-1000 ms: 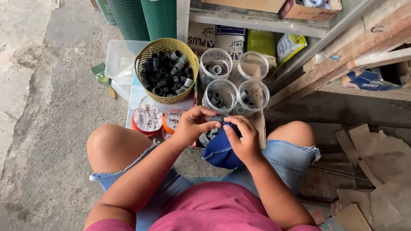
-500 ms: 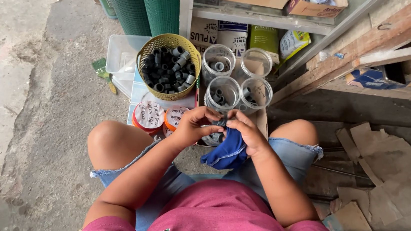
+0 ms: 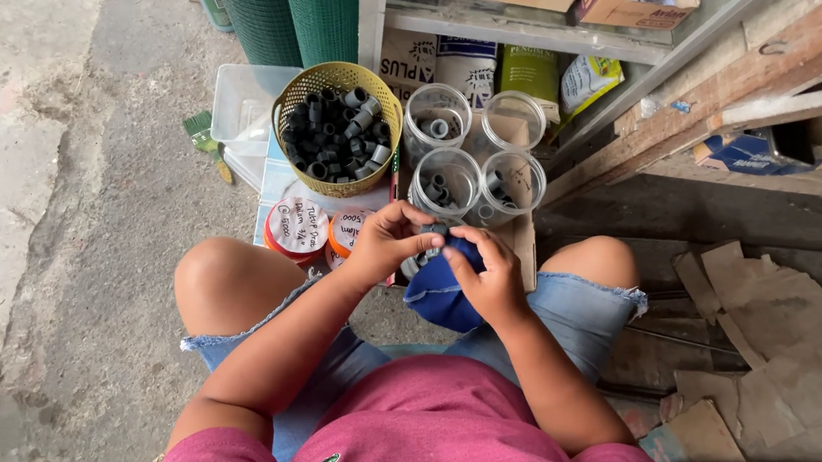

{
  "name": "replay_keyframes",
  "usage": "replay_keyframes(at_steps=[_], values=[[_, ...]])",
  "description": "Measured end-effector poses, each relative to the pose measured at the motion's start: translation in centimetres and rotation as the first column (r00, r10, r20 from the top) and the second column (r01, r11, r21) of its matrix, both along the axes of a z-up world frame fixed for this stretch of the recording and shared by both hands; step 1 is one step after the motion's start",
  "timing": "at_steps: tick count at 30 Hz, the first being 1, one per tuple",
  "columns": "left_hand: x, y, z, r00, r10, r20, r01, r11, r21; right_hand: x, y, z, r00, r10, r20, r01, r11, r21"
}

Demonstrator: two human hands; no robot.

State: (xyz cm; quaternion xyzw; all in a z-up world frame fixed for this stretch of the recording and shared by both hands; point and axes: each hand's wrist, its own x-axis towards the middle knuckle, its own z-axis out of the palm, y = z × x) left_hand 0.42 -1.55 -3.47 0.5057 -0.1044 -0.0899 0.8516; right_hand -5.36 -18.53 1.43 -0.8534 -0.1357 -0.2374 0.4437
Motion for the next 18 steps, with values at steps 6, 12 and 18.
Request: replay_keyframes(at_steps=[6, 12, 18], values=[[-0.1, 0.5, 1.8, 0.98, -0.024, 0.199, -0.003, 0.991, 0.133, 0.6, -1.2, -2.8, 0.965, -0.005, -0.262, 0.059, 0.979, 0.197], [0.1, 1.1, 3.4, 0.906, -0.143, 0.399, 0.072, 0.98, 0.187, 1.1, -3.4, -6.9, 0.487, 0.549, -0.679, 0.558, 0.403, 0.725], [0.7, 0.6, 0.7, 0.989, -0.142, -0.028, 0.137, 0.979, -0.15, 1.7, -0.8, -3.5, 0.648, 0.467, -0.602, 0.514, 0.314, 0.798]])
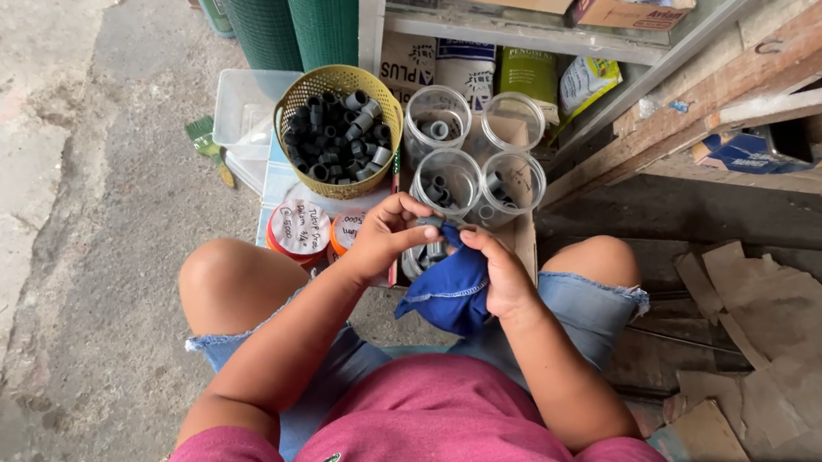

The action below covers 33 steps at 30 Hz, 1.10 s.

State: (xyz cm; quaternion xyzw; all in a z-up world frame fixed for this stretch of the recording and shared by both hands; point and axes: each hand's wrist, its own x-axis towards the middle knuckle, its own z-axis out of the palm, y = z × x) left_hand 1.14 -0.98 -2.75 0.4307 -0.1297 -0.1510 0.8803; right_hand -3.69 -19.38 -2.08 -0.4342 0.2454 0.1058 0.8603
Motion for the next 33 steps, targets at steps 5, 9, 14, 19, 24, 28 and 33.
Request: replay_keyframes(at_steps=[5, 9, 14, 19, 24, 28, 33], values=[[0.3, 0.0, -1.7, 0.941, -0.257, -0.22, 0.152, 0.903, -0.402, -1.7, 1.2, 5.3, 0.943, -0.034, 0.331, 0.077, 0.99, -0.117], [0.3, -0.1, -2.8, 0.933, -0.289, -0.212, 0.177, 0.885, -0.431, -2.1, -0.2, 5.3, 0.898, -0.024, 0.44, 0.118, 0.975, -0.189], [0.1, -0.3, -1.7, 0.919, -0.251, -0.304, 0.105, 0.899, -0.424, -1.4, -2.8, 3.2, 0.751, 0.274, 0.601, 0.205, 0.768, -0.606], [0.7, -0.9, -5.7, 0.901, -0.209, -0.381, 0.077, 0.94, -0.334, -1.6, -1.7, 6.5, 0.701, 0.467, 0.539, 0.248, 0.549, -0.798], [0.1, -1.9, -5.6, 0.924, -0.115, -0.364, 0.05, 0.982, -0.181, -1.5, 0.0, 6.0, 0.688, 0.517, 0.509, 0.319, 0.415, -0.852], [-0.7, -2.1, -4.1, 0.962, -0.018, -0.272, 0.023, 1.0, 0.015, -1.1, 0.0, 3.1, 0.693, 0.475, 0.542, 0.352, 0.433, -0.83], [-1.5, -2.5, -4.6, 0.985, 0.018, -0.169, 0.008, 0.988, 0.156, -1.2, -1.7, 0.5, 0.664, 0.468, 0.584, 0.344, 0.501, -0.794]])
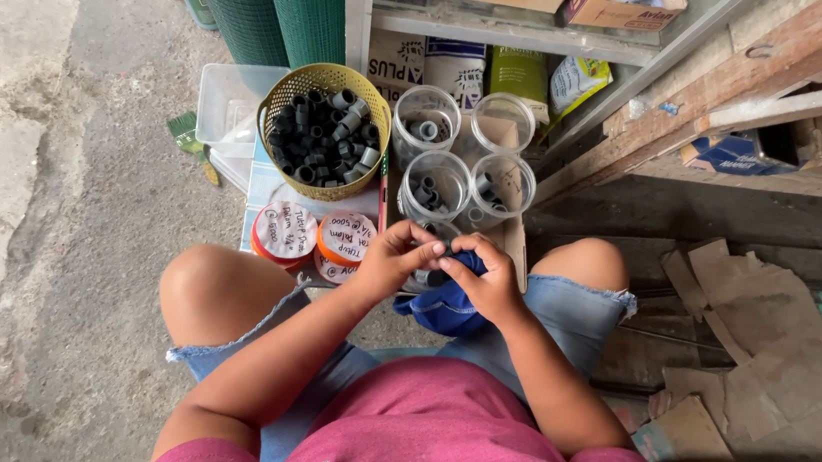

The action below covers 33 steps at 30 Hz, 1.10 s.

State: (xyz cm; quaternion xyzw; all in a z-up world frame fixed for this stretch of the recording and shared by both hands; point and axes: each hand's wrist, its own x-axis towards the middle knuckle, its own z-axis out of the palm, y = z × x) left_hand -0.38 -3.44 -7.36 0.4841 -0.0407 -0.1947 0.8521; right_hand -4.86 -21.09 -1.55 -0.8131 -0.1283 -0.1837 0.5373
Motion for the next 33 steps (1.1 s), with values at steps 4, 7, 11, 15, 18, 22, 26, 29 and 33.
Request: replay_keyframes(at_steps=[4, 7, 11, 15, 18, 22, 26, 29, 33], values=[[-0.2, -0.2, 1.2, 0.999, -0.033, 0.044, 0.027, 0.991, 0.132, 1.2, -3.9, -2.3, 0.962, -0.02, -0.273, 0.085, 0.97, 0.228], [0.5, 0.1, 0.7, 0.998, 0.018, 0.052, -0.027, 0.985, 0.168, 3.6, -8.6, -3.0, 0.915, -0.08, -0.394, 0.235, 0.901, 0.365], [1.5, 0.7, -1.6, 0.992, 0.062, 0.109, -0.094, 0.946, 0.312, 7.0, -13.3, -0.2, 0.868, -0.121, -0.482, 0.354, 0.83, 0.431], [0.6, 0.7, 1.7, 0.954, -0.035, 0.298, -0.124, 0.858, 0.499, 12.9, -16.3, -1.3, 0.836, -0.165, -0.523, 0.378, 0.864, 0.333], [0.4, 1.3, 4.0, 0.892, -0.135, 0.432, -0.161, 0.797, 0.582, 16.0, -16.4, -2.4, 0.785, -0.212, -0.582, 0.437, 0.856, 0.277], [0.6, 1.3, 5.1, 0.816, -0.22, 0.535, -0.194, 0.768, 0.611, 18.3, -16.4, -4.0, 0.778, -0.223, -0.588, 0.42, 0.88, 0.223], [0.2, 1.2, 4.5, 0.801, -0.251, 0.544, -0.197, 0.747, 0.634, 17.2, -15.0, -2.1, 0.801, -0.24, -0.549, 0.414, 0.884, 0.218], [0.3, 1.5, 6.2, 0.815, -0.228, 0.533, -0.193, 0.76, 0.62, 15.7, -15.4, -1.8, 0.824, -0.18, -0.538, 0.385, 0.873, 0.299], [0.6, 1.6, 5.8, 0.841, -0.149, 0.52, -0.216, 0.789, 0.575, 11.8, -16.3, -3.0, 0.842, -0.02, -0.54, 0.308, 0.839, 0.448]])
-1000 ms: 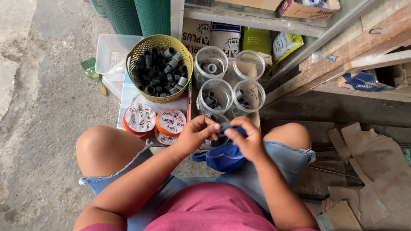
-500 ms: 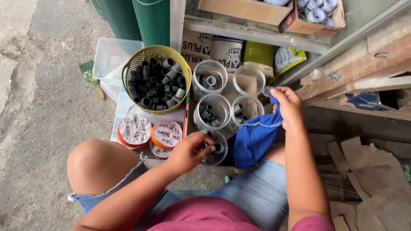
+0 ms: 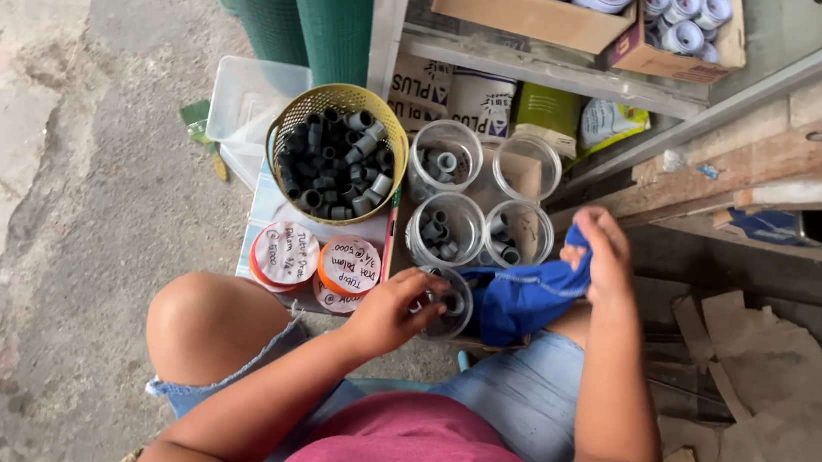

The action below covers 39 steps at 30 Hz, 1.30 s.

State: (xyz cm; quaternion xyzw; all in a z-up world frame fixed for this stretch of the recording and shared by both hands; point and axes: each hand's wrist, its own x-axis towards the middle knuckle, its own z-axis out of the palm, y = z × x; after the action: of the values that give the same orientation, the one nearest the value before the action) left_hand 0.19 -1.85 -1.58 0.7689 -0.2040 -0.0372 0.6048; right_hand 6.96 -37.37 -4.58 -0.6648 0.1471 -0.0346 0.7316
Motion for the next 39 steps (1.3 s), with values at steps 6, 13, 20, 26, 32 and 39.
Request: replay_keyframes(at_steps=[6, 13, 20, 26, 32, 39], values=[[0.9, 0.4, -1.4, 1.0, 0.018, 0.003, -0.018, 0.998, -0.065, -6.3, 3.1, 1.3, 0.971, 0.145, 0.191, -0.149, 0.989, 0.009], [7.1, 5.2, -3.9, 0.965, 0.03, 0.259, -0.11, 0.947, 0.3, -9.4, 6.7, -1.2, 0.931, 0.249, 0.268, -0.241, 0.969, -0.063], [20.0, 9.9, -9.7, 0.934, 0.32, 0.159, -0.336, 0.639, 0.692, -8.1, 7.0, -5.7, 0.861, 0.454, 0.23, -0.498, 0.844, 0.201], [24.2, 7.1, -15.0, 0.954, 0.22, 0.206, -0.287, 0.455, 0.843, -8.4, 7.2, -7.4, 0.848, 0.497, 0.186, -0.529, 0.82, 0.219], [23.6, 7.0, -12.6, 0.976, 0.198, 0.096, -0.169, 0.4, 0.901, -8.4, 7.7, -6.3, 0.831, 0.516, 0.208, -0.554, 0.801, 0.227], [18.1, 7.3, -3.6, 0.967, 0.163, -0.198, -0.099, 0.949, 0.3, -8.1, 8.3, -3.7, 0.842, 0.476, 0.254, -0.532, 0.81, 0.246]])
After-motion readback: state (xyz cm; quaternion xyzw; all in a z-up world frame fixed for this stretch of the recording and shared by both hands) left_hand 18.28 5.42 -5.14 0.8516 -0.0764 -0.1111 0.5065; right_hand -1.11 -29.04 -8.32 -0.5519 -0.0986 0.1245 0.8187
